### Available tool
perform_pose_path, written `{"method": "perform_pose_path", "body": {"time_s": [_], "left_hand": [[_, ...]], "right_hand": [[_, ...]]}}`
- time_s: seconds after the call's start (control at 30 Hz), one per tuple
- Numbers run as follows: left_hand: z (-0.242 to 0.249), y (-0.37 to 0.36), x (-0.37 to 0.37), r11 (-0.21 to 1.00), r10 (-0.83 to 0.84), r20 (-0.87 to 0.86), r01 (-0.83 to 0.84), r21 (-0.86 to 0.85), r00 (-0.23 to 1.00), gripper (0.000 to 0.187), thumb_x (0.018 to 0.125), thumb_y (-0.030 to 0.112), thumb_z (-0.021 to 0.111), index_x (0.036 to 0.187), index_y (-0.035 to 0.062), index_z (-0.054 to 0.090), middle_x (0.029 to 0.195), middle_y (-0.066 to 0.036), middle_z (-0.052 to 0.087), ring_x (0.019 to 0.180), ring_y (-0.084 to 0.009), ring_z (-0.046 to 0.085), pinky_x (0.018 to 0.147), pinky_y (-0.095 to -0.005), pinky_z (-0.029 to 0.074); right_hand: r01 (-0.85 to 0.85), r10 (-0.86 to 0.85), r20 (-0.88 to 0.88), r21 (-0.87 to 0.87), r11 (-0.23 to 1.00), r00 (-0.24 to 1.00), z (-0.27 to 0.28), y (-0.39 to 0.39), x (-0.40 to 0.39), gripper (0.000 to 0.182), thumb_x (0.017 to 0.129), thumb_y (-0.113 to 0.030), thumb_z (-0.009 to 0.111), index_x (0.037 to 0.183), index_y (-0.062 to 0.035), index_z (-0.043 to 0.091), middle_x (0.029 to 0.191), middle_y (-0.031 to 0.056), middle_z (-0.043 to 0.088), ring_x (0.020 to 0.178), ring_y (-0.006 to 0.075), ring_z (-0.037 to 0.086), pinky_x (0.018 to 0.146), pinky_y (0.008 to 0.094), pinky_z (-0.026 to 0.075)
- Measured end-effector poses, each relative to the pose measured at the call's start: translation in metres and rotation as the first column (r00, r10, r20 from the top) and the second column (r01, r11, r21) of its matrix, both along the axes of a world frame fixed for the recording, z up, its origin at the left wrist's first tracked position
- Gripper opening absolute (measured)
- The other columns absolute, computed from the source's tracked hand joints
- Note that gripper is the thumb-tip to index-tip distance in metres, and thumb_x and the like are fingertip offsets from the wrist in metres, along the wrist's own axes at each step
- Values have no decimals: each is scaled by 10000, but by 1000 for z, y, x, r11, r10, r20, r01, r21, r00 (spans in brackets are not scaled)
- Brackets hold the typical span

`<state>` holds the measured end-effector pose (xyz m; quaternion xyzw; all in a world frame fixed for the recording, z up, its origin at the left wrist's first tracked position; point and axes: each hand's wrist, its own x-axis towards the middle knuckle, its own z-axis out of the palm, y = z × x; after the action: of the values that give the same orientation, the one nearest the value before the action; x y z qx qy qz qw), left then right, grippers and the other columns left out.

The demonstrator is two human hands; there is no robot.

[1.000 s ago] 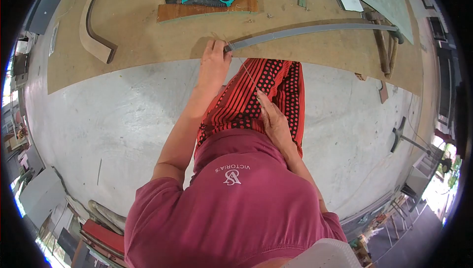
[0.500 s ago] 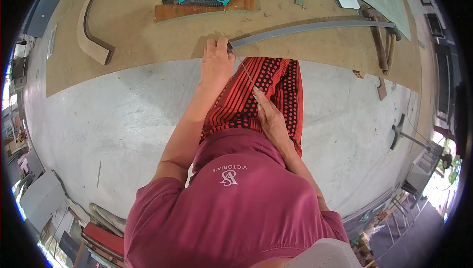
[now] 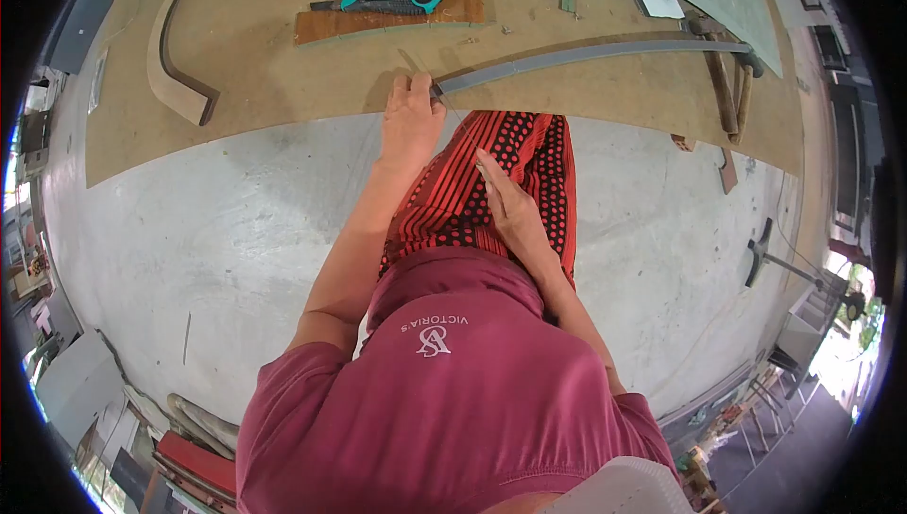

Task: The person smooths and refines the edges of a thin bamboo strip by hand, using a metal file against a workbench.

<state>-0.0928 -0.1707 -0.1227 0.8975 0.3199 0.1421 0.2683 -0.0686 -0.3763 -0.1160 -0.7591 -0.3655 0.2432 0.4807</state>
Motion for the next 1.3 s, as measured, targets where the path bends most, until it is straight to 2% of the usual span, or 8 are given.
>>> {"method": "perform_pose_path", "body": {"time_s": [0.17,0.3,0.4,0.5,0.63,0.73,1.03,1.3], "left_hand": [[-6,5,-1,1000,6,72,-6,-3,997,296,781,109,600,1062,45,532,1023,-211,550,950,-438,564,804,-509,469],[4,7,-4,991,3,-8,-4,-131,1000,330,791,166,639,1099,76,560,1062,-178,554,1005,-404,552,831,-515,453],[25,-3,8,996,-7,-23,9,92,1000,389,790,209,667,1154,114,569,1128,-143,545,1098,-347,516,889,-513,416],[24,-23,41,993,-106,40,103,56,994,434,781,213,676,1193,130,568,1174,-121,529,1148,-316,480,926,-496,379],[-2,-41,75,989,-143,53,141,40,988,436,777,169,659,1196,100,560,1175,-133,527,1106,-343,493,901,-487,386],[-11,-43,82,992,-105,86,97,85,991,415,763,126,638,1166,71,557,1161,-137,532,1074,-356,497,872,-491,387],[-15,-45,81,987,-112,111,98,129,987,325,746,98,622,1061,60,554,1074,-144,549,1018,-355,503,830,-495,387],[-19,-43,81,979,-130,197,94,182,972,277,737,99,618,998,42,545,1048,-139,534,969,-343,499,792,-472,384]], "right_hand": [[-10,10,-2,-137,990,1000,21,-30,-5,462,955,-42,467,1406,-128,417,1275,181,564,1101,330,593,908,382,491],[61,-74,-87,-140,988,993,26,-62,-6,420,979,-53,443,1395,-112,442,1339,158,537,1213,245,546,993,309,430],[348,-426,-201,-331,877,882,40,-57,0,437,1004,-91,428,1437,-144,399,1175,128,592,899,165,559,831,251,443],[344,-420,-185,-336,877,888,30,-52,5,435,1015,-118,416,1446,-156,381,1108,106,589,791,157,494,767,246,436],[291,-403,-198,-427,856,894,43,-38,5,434,1013,-114,420,1444,-149,379,1173,118,602,906,177,578,835,262,450],[290,-346,-176,-281,915,921,29,-44,4,430,1001,-99,436,1427,-141,396,1335,161,537,1238,260,527,983,333,425],[265,-293,-83,-250,931,952,24,-34,23,445,993,-71,428,1429,-150,383,1350,179,514,1238,278,523,991,363,433],[253,-303,-170,-266,930,938,19,-50,13,440,977,-34,413,1414,-75,385,1353,205,496,1257,319,491,1010,374,417]]}}
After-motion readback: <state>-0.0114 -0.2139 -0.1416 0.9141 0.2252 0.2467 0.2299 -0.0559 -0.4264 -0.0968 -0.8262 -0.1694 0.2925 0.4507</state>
